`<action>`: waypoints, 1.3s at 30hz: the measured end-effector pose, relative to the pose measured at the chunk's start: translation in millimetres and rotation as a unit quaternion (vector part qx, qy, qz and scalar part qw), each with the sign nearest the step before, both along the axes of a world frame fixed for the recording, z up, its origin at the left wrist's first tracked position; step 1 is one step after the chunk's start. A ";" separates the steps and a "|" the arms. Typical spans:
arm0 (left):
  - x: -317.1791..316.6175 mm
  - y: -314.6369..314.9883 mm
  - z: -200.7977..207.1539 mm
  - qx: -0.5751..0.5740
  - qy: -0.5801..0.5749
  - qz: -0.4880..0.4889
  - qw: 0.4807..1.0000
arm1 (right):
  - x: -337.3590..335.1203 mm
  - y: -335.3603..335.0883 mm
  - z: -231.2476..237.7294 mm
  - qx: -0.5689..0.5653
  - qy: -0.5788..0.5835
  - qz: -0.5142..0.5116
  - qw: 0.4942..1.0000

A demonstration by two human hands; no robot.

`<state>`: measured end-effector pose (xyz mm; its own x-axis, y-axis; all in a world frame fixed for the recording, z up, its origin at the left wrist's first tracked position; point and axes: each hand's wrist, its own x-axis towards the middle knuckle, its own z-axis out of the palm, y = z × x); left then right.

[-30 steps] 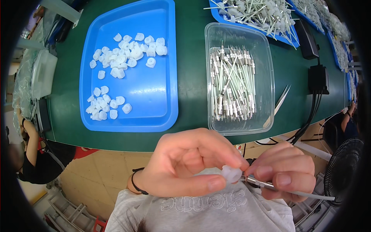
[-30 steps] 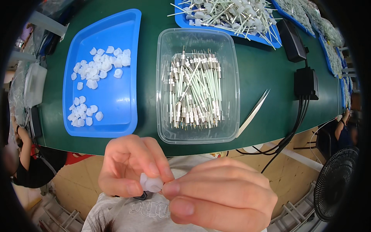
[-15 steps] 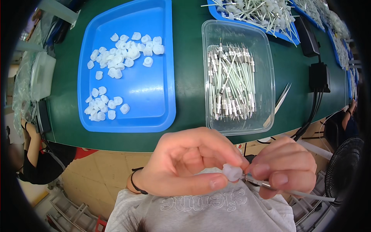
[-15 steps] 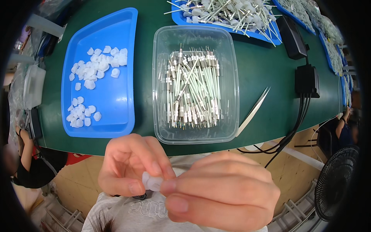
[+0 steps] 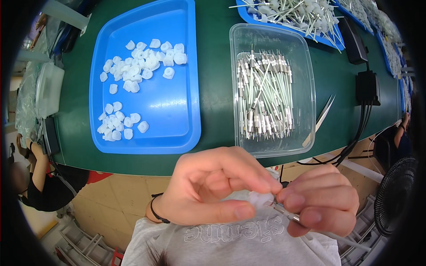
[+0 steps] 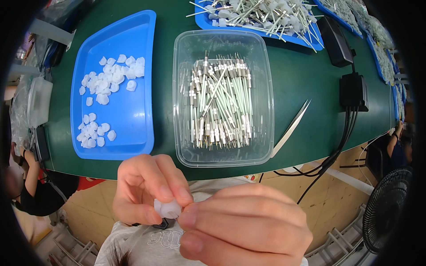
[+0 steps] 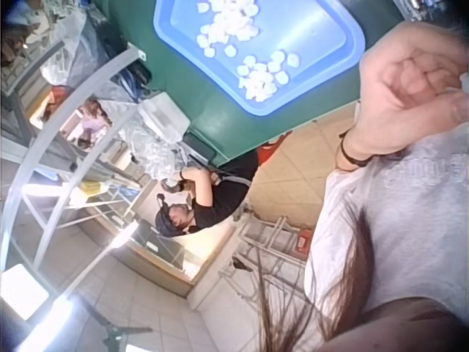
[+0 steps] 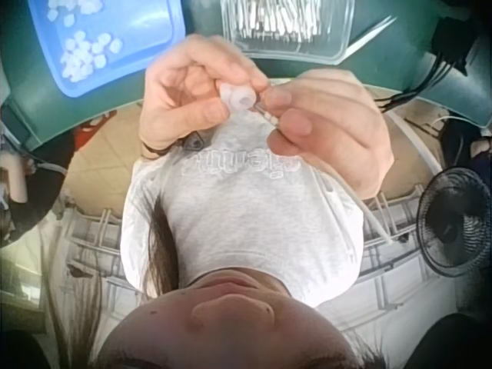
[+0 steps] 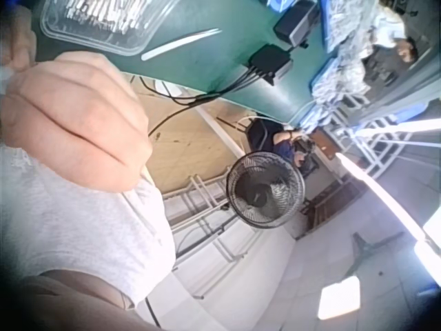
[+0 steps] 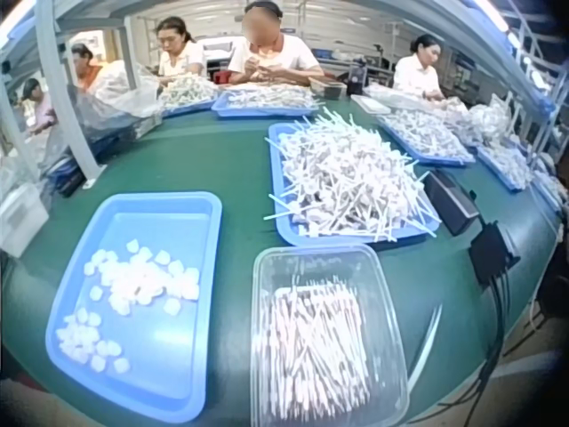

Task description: Assembling small white plastic housings onto metal electrical leads at a factory workbench.

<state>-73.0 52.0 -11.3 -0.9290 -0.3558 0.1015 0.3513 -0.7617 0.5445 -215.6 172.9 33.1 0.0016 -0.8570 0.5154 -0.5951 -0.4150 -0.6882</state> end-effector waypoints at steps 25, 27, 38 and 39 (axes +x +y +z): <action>0.0 5.4 -2.2 0.010 0.010 0.008 1.000 | 2.6 6.1 6.8 0.019 0.006 -0.015 1.000; 0.3 5.4 -2.7 0.025 0.019 -0.003 0.999 | 4.9 6.1 3.7 0.002 0.003 -0.029 1.000; 1.8 5.7 -4.2 0.059 0.042 -0.017 0.997 | 10.5 7.6 3.4 0.004 -0.005 -0.053 0.999; 1.5 6.2 -4.1 0.038 0.036 -0.005 0.999 | 10.2 8.0 6.0 0.014 -0.003 -0.050 0.999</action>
